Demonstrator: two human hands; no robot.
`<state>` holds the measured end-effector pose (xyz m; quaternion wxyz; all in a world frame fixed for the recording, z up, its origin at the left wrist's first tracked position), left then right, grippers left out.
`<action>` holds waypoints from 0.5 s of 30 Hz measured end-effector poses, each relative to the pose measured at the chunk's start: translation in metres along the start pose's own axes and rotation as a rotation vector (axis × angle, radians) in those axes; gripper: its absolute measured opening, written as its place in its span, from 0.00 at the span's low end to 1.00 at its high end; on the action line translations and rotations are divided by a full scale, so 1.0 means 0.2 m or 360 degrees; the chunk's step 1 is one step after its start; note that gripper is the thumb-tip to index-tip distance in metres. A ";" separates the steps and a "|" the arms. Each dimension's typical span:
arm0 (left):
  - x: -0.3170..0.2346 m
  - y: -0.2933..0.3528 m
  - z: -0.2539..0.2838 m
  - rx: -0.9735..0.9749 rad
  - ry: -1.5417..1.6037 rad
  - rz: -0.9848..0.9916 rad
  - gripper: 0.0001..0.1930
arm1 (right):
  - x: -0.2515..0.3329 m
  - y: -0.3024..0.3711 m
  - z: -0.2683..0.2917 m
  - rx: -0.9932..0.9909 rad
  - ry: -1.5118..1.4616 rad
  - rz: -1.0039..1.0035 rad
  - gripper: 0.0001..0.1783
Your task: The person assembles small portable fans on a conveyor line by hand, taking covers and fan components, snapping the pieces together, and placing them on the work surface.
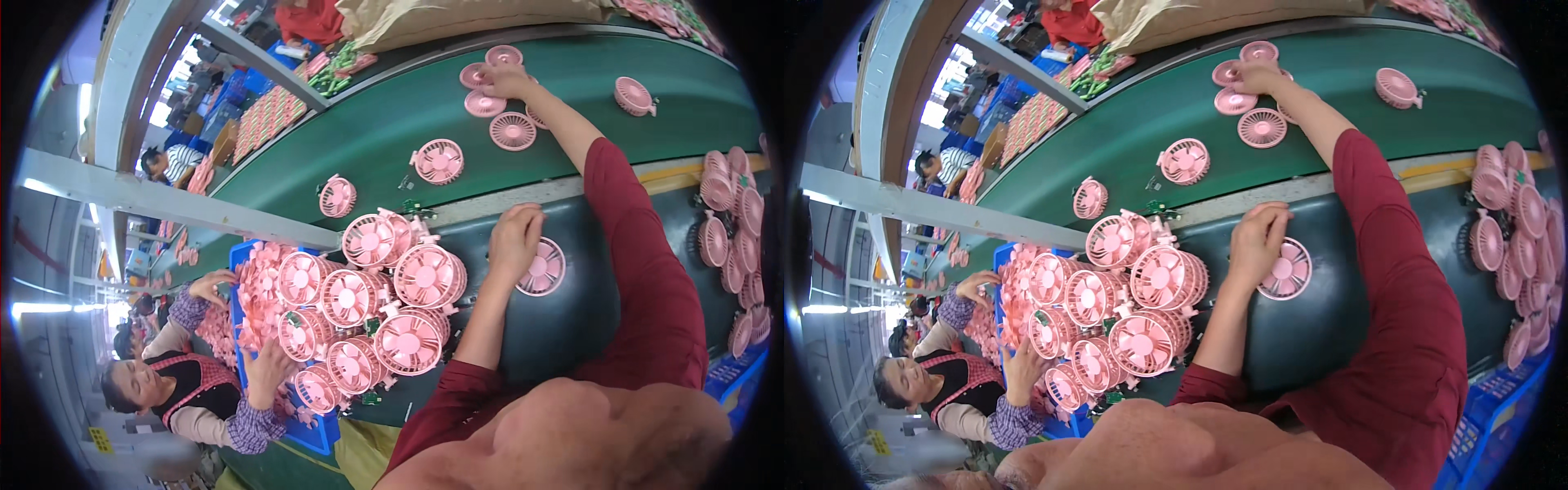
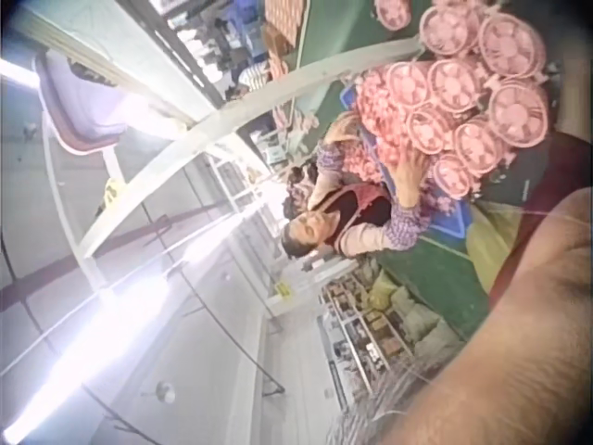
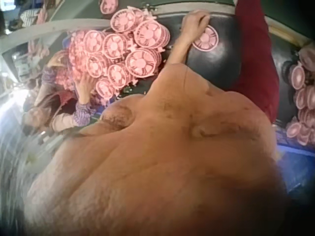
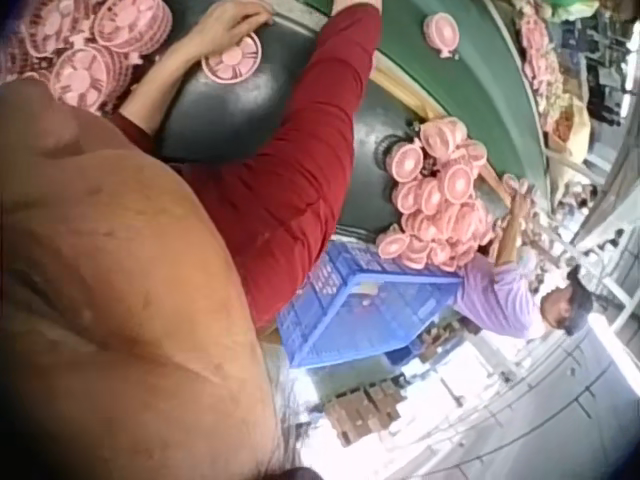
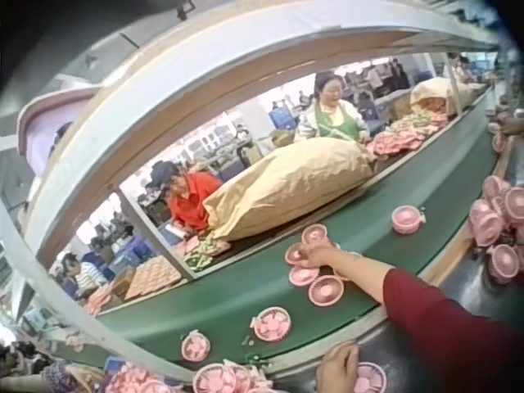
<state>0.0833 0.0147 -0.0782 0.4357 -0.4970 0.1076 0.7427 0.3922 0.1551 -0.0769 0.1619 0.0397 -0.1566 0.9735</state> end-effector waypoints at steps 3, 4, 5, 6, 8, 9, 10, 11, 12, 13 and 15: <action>0.04 0.00 0.03 0.0026 0.0008 0.0043 0.09 | 0.10 0.24 0.10 0.0015 -0.0132 0.0304 0.26; 0.06 0.01 0.05 0.0014 -0.0012 0.0041 0.09 | 0.14 0.31 0.14 0.0127 -0.0202 0.0398 0.26; 0.04 0.00 0.02 0.0029 -0.0001 0.0009 0.09 | 0.08 0.40 0.20 0.0236 -0.0240 0.0453 0.27; 0.04 0.00 0.02 0.0039 0.0012 0.0007 0.09 | 0.07 0.47 0.26 0.0324 -0.0332 0.0644 0.26; 0.04 0.00 0.03 0.0034 -0.0026 0.0043 0.10 | 0.11 0.64 0.39 0.0562 -0.0619 0.0657 0.24; 0.04 0.01 0.05 0.0059 -0.0042 0.0099 0.10 | 0.20 0.71 0.53 0.0780 -0.0821 0.0504 0.22; 0.03 0.01 0.04 0.0047 -0.0022 0.0063 0.10 | 0.18 0.77 0.59 0.0773 -0.0736 0.0654 0.22; 0.03 0.00 0.03 0.0031 -0.0008 0.0039 0.10 | 0.17 0.82 0.62 0.0771 -0.0659 0.0810 0.21; 0.04 0.00 0.04 0.0091 0.0029 0.0080 0.10 | 0.16 0.86 0.66 0.0595 -0.0609 0.0958 0.19; 0.04 0.01 0.04 0.0131 0.0050 0.0061 0.10 | 0.14 0.87 0.69 0.0657 -0.0792 0.0853 0.18; 0.00 0.00 0.07 0.0267 0.0120 0.0120 0.08 | 0.09 0.87 0.76 0.0692 -0.1282 0.0572 0.17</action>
Point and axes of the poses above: each hand's wrist, its own y-axis away from the middle knuckle, its own z-axis out of the back of the hand, x = y × z, the point moved 1 cm from there along -y, towards the middle knuckle, and after that the axes turned 5 degrees about z, right-handed, at the moved point
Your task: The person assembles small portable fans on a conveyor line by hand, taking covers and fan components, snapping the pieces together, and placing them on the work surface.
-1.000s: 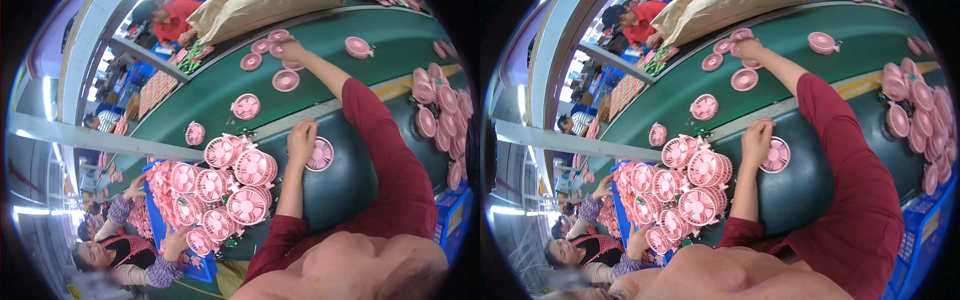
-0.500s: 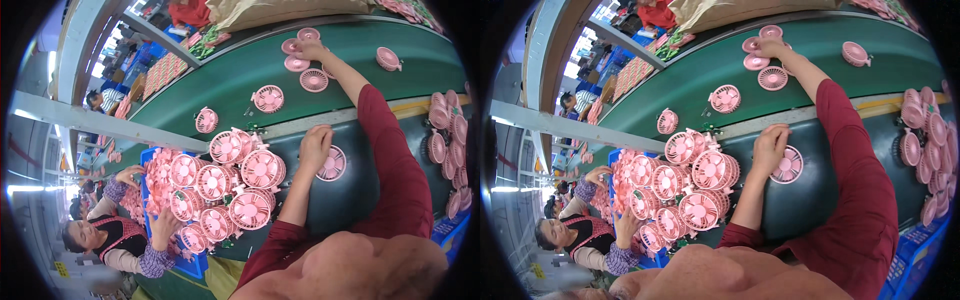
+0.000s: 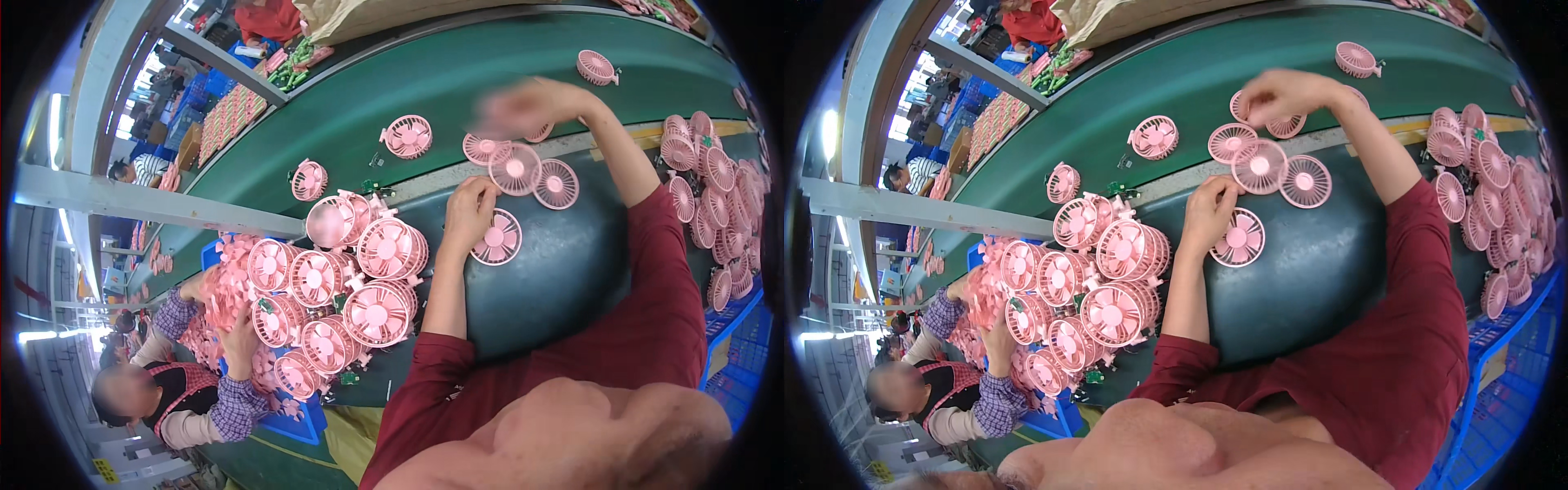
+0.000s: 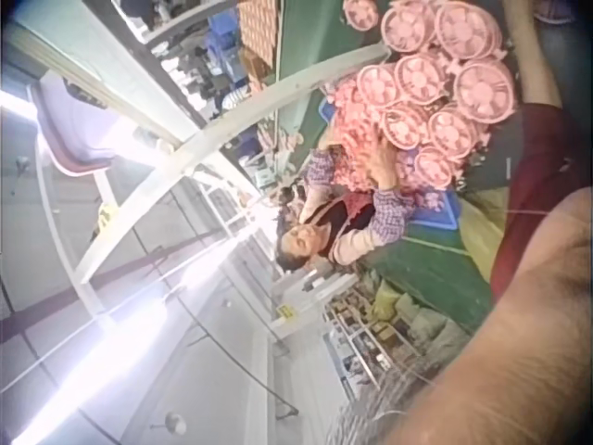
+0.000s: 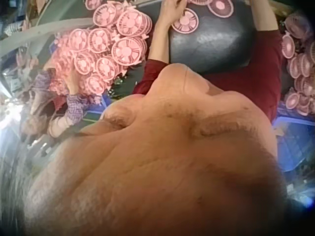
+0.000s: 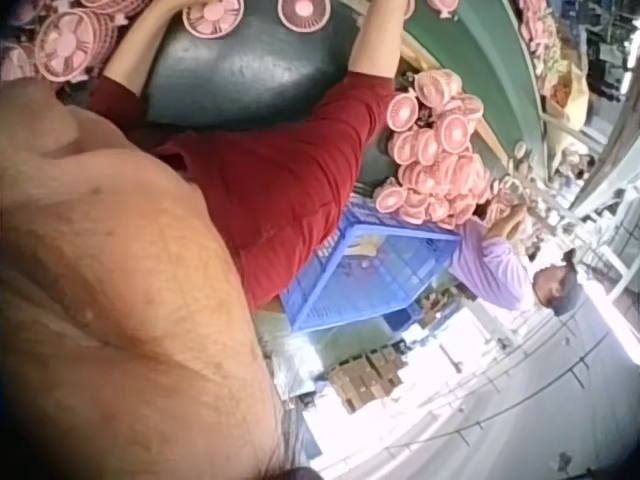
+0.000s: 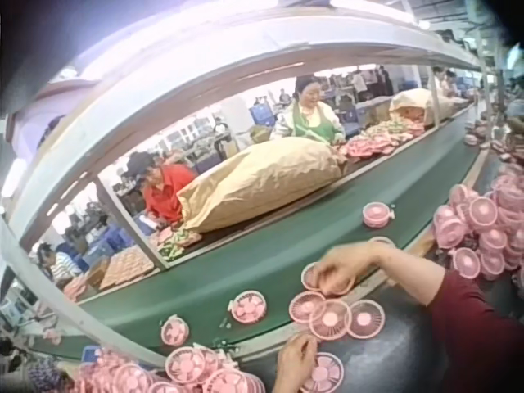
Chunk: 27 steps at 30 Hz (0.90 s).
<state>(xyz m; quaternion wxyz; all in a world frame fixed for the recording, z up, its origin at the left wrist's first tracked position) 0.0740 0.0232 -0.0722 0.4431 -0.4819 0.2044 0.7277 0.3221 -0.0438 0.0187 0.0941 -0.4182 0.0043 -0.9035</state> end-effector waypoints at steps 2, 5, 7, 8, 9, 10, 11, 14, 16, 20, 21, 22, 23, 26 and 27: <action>-0.03 0.01 0.01 -0.0053 -0.0022 0.0034 0.07 | -0.06 -0.01 0.06 -0.0479 -0.0169 -0.0372 0.16; -0.05 -0.01 -0.03 -0.0106 -0.0090 -0.0018 0.06 | -0.36 0.03 0.05 -0.0863 0.0918 -0.0087 0.23; -0.08 -0.02 -0.01 -0.0356 -0.0212 -0.0200 0.07 | -0.39 0.04 -0.04 -0.0663 0.0886 -0.0410 0.29; -0.07 0.00 0.02 -0.0377 -0.0208 -0.0155 0.11 | -0.34 0.00 -0.13 -0.0589 0.0863 -0.0547 0.30; -0.08 -0.01 0.01 -0.0444 -0.0325 -0.0153 0.13 | -0.35 0.01 -0.19 -0.0499 0.1023 -0.0540 0.30; -0.08 -0.02 0.01 -0.0512 -0.0441 -0.0152 0.15 | -0.33 0.04 -0.24 -0.0482 0.1049 -0.0362 0.27; -0.05 -0.04 0.00 -0.0534 -0.0455 -0.0154 0.18 | -0.33 0.06 -0.24 -0.0454 0.0864 -0.0257 0.24; -0.05 -0.13 0.02 -0.0589 -0.0642 -0.0156 0.23 | -0.26 0.14 -0.22 -0.0682 0.0739 -0.0030 0.15; -0.03 -0.21 0.03 -0.0650 -0.0725 -0.0143 0.25 | -0.15 0.19 -0.14 -0.0653 0.0309 0.0025 0.11; 0.01 -0.41 0.06 -0.0952 -0.0931 0.0284 0.31 | -0.02 0.28 -0.13 -0.0513 -0.0637 0.0207 0.20; 0.00 -0.44 0.05 -0.0971 -0.0899 0.0411 0.31 | -0.02 0.33 -0.10 -0.0517 -0.0591 -0.0095 0.27; 0.00 -0.47 0.05 -0.0990 -0.0868 0.0538 0.31 | -0.04 0.37 -0.06 -0.0800 -0.0348 -0.0128 0.27; 0.06 -0.49 0.09 -0.0991 -0.0878 0.0536 0.32 | -0.07 0.39 -0.02 -0.1078 -0.0097 -0.0146 0.27; 0.29 -0.57 0.16 -0.0887 -0.1090 0.0162 0.34 | -0.53 0.48 0.11 -0.1826 0.0217 -0.0267 0.17; 0.25 -0.55 0.19 -0.0860 -0.1058 0.0047 0.33 | -0.59 0.49 0.12 -0.2097 0.0383 -0.0472 0.15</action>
Point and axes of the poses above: each hand's wrist, its own y-axis away from the middle knuckle, its own z-axis out of the back of the hand, x = y × z, the point moved 1 cm from there along -y, towards the middle knuckle, and after that the axes turned 5 degrees about z, right-handed, at the moved point
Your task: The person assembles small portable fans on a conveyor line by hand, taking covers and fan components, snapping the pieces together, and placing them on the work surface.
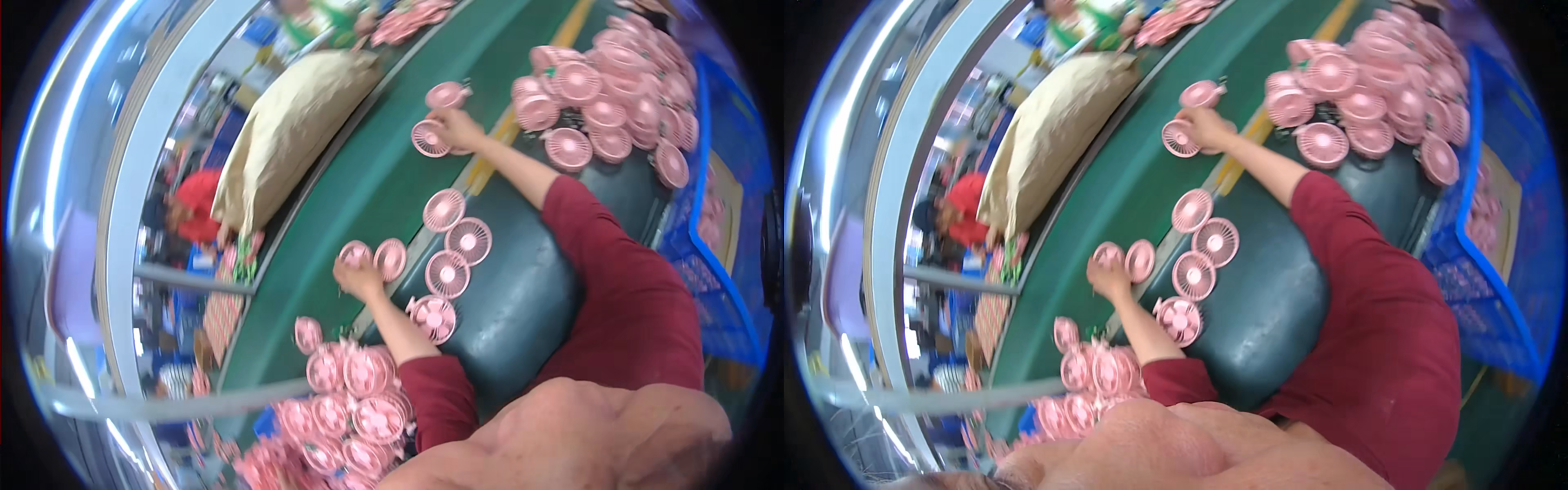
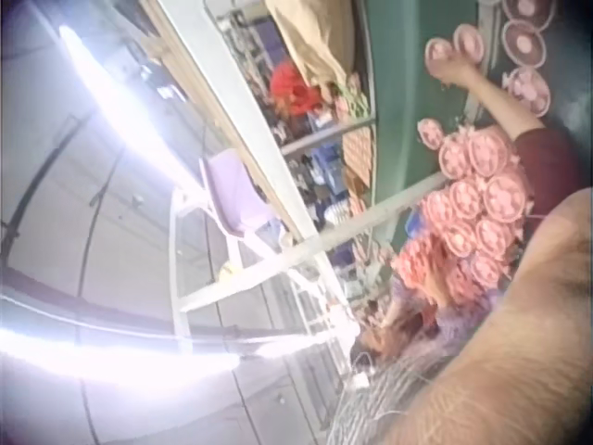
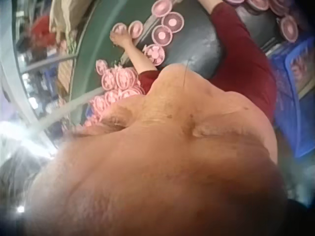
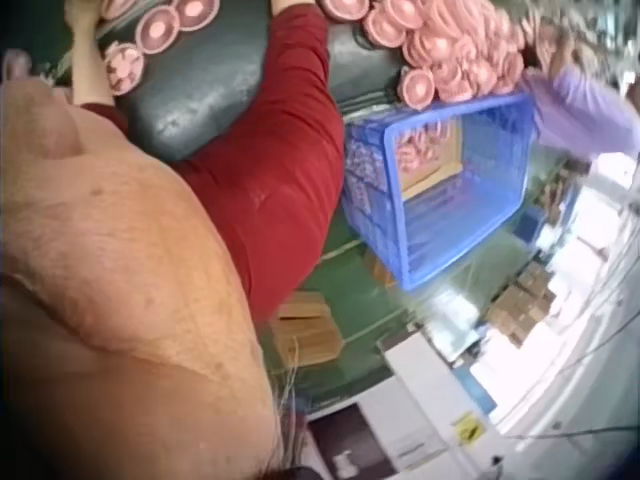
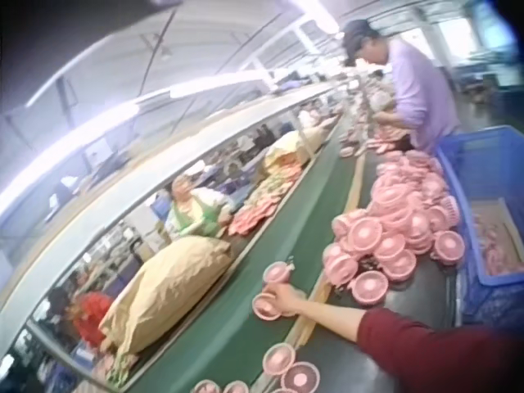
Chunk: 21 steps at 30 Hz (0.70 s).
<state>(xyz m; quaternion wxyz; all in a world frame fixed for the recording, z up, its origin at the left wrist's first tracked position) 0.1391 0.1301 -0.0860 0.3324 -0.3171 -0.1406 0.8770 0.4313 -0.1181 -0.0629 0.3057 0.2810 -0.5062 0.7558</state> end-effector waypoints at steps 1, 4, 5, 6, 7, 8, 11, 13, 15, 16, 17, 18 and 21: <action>-0.08 0.03 -0.10 0.0004 0.0189 -0.0174 0.33 | -0.16 0.01 0.15 -0.0220 0.0354 -0.0139 0.12; -0.22 0.10 -0.13 0.0262 0.0474 0.0091 0.29 | -0.24 0.13 0.22 -0.0223 0.0491 -0.0368 0.15; -0.22 0.09 -0.12 0.0274 0.0461 0.0066 0.29 | -0.19 0.13 0.18 -0.0061 0.0564 -0.0329 0.14; -0.09 0.03 0.00 0.0234 0.0371 0.0081 0.27 | 0.02 0.06 -0.04 0.0178 0.0293 -0.0454 0.15; -0.14 0.04 -0.01 0.0326 0.0461 0.0034 0.25 | 0.01 0.07 0.00 0.0197 0.0031 -0.0365 0.15; -0.21 0.05 -0.15 0.0565 0.0874 -0.0015 0.22 | -0.07 0.11 0.11 0.0148 0.0114 -0.0105 0.15; -0.29 0.09 -0.16 0.0854 0.1051 0.0053 0.19 | -0.03 0.12 0.10 0.0328 0.0123 -0.0016 0.15; -0.27 0.10 -0.15 0.0907 0.1162 0.0078 0.17 | 0.01 0.10 0.08 0.0211 -0.0016 -0.0044 0.14; -0.26 0.11 -0.13 0.0682 0.1030 -0.0095 0.14 | 0.03 0.08 0.08 -0.0006 0.0335 0.0046 0.13; -0.30 0.14 -0.13 0.0708 0.1036 -0.0105 0.14 | -0.03 0.09 0.13 -0.0094 0.0456 0.0091 0.12; -0.36 0.17 -0.14 0.0651 0.0849 -0.0229 0.13 | -0.09 0.12 0.17 -0.0174 0.0442 0.0006 0.12; -0.37 0.19 -0.11 0.0564 0.0636 -0.0329 0.11 | -0.12 0.13 0.17 0.0043 0.0532 -0.0107 0.13; -0.32 0.15 -0.08 0.0251 0.0392 -0.0592 0.10 | -0.06 0.09 0.07 0.0460 0.0632 -0.0130 0.18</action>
Point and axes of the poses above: each hand's wrist, its own y-axis away from the middle knuckle, its own z-axis out of the back of the hand, x = y × z, the point moved 1 cm from there along -y, towards the middle knuckle, and after that the axes turned 5 degrees about z, right-handed, at the moved point
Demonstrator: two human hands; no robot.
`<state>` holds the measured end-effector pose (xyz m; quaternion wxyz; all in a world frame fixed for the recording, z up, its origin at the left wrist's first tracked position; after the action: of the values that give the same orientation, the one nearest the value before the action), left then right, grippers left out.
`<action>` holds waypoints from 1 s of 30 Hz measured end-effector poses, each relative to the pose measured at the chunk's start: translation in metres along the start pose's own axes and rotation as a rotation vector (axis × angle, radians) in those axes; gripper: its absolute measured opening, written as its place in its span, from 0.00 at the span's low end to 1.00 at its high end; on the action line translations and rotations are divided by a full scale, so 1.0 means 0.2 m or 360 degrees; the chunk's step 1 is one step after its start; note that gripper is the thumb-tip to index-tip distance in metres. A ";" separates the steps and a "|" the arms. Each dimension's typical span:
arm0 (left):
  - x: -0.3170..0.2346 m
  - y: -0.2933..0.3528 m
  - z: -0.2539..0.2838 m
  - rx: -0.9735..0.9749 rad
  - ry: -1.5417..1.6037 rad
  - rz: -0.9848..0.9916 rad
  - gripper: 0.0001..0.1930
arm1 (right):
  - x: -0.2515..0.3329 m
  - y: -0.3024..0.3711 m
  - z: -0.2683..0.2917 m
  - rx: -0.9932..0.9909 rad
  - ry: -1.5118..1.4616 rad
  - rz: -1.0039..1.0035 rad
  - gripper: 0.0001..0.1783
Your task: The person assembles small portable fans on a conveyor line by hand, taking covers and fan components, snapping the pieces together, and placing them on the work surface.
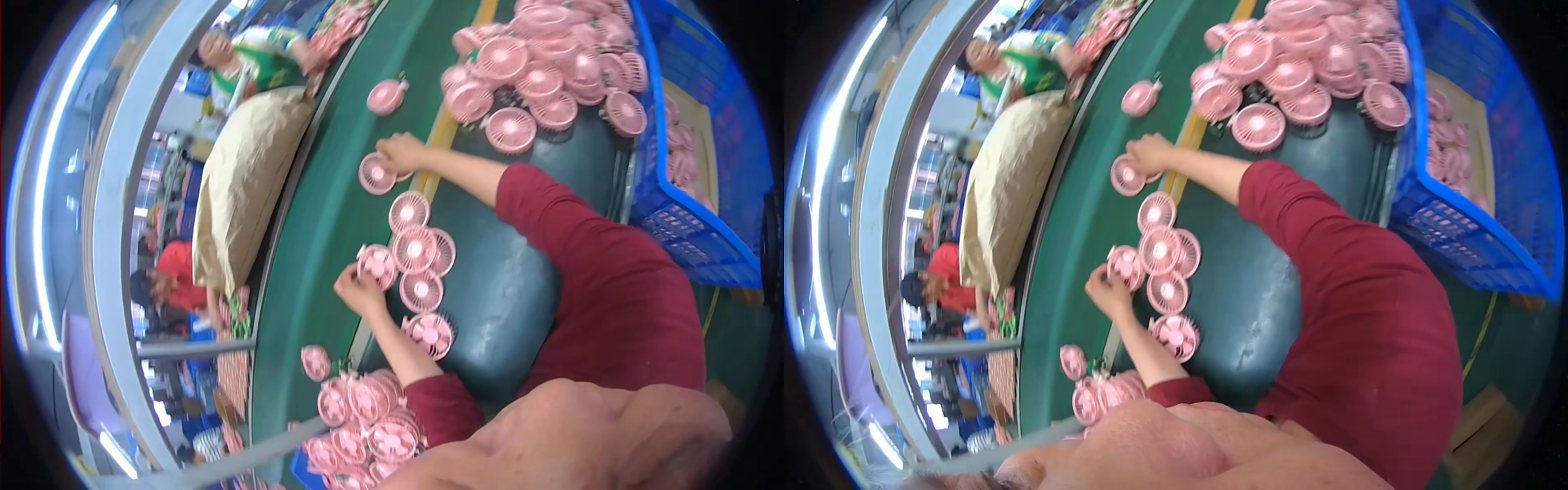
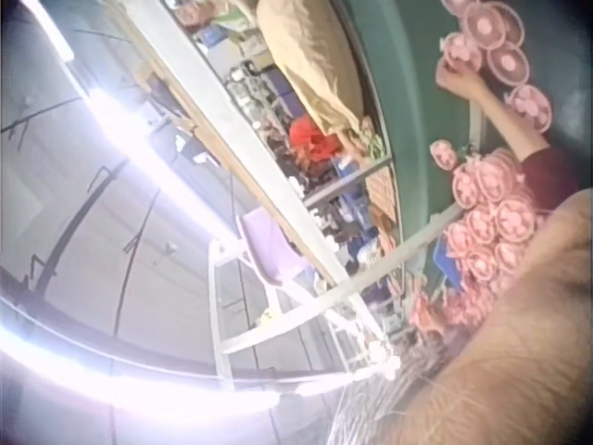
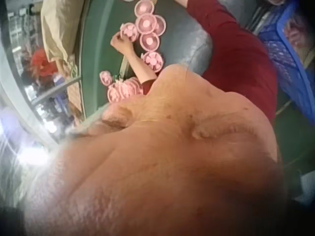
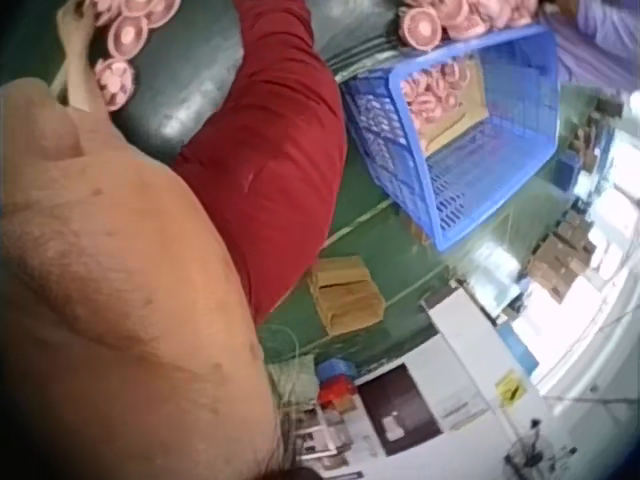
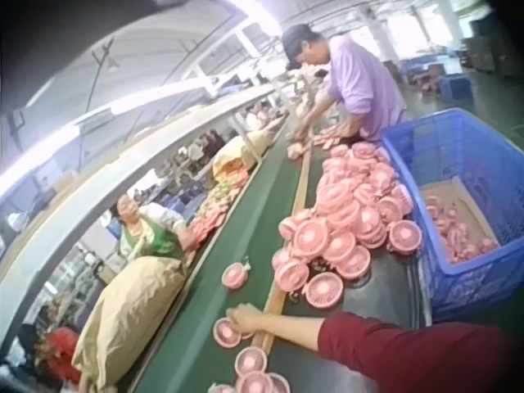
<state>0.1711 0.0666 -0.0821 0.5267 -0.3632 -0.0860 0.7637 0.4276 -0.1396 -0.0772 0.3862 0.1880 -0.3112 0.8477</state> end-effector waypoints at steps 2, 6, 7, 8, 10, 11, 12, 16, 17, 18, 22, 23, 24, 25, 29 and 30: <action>-0.06 -0.01 -0.04 0.0090 0.0013 0.0144 0.09 | -0.05 -0.01 -0.03 0.0009 -0.0224 0.0103 0.15; -0.08 -0.01 0.06 0.0285 -0.0208 0.0603 0.10 | 0.21 -0.05 -0.08 0.0138 -0.0440 0.0291 0.11; -0.16 -0.01 0.04 0.0325 -0.0134 0.0572 0.09 | 0.15 -0.05 -0.03 0.0140 -0.0402 0.0422 0.11; -0.20 -0.02 0.03 0.0315 -0.0006 0.0650 0.08 | 0.13 -0.03 -0.04 0.0041 -0.0621 0.0407 0.12; -0.13 0.02 0.04 0.0157 0.0144 0.0567 0.06 | 0.27 0.02 -0.01 0.0262 -0.0622 0.0586 0.14; -0.12 0.05 0.05 0.0046 0.0334 0.0496 0.06 | 0.32 0.05 0.01 0.0312 -0.0626 0.0668 0.14; -0.13 0.07 0.06 -0.0056 0.0469 0.0519 0.06 | 0.34 0.08 0.02 0.0392 -0.0580 0.0704 0.13; -0.08 0.19 0.18 -0.0207 0.1313 0.0894 0.12 | 0.56 0.18 0.06 0.1173 -0.1222 0.0221 0.10; -0.09 0.22 0.19 -0.0220 0.1666 0.1022 0.12 | 0.55 0.19 0.04 0.1128 -0.1313 0.0202 0.09; -0.13 0.23 0.19 -0.0207 0.2041 0.1146 0.12 | 0.49 0.19 0.04 0.0958 -0.1400 0.0130 0.09; -0.19 0.26 0.19 -0.0231 0.2974 0.1197 0.14 | 0.25 0.12 -0.08 0.0364 -0.1331 0.0102 0.08; -0.21 0.27 0.19 -0.0170 0.3211 0.1206 0.13 | 0.16 0.14 -0.14 0.0201 -0.1101 0.0243 0.09; -0.16 0.29 0.22 -0.0209 0.3263 0.1227 0.12 | 0.25 0.18 -0.21 0.0284 -0.1157 0.0213 0.11; -0.13 0.32 0.24 -0.0246 0.3243 0.1261 0.16 | 0.32 0.24 -0.23 0.0331 -0.1121 0.0225 0.13; -0.10 0.38 0.25 -0.0184 0.3537 0.1104 0.25 | 0.42 0.35 -0.18 0.0580 -0.1243 0.0377 0.18; -0.13 0.37 0.24 -0.0119 0.3595 0.1043 0.26 | 0.37 0.36 -0.17 0.0580 -0.1154 0.0449 0.18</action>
<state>0.0904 0.0242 -0.0739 0.0714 -0.8539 0.5048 0.1045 0.3234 -0.1135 -0.0879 0.0926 0.4946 -0.2946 0.8124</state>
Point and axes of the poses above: each hand's wrist, its own y-axis away from the middle knuckle, its own z-axis out of the back of the hand, x = y × z, the point moved 1 cm from there along -y, towards the middle knuckle, and after that the axes turned 5 degrees about z, right-handed, at the moved point
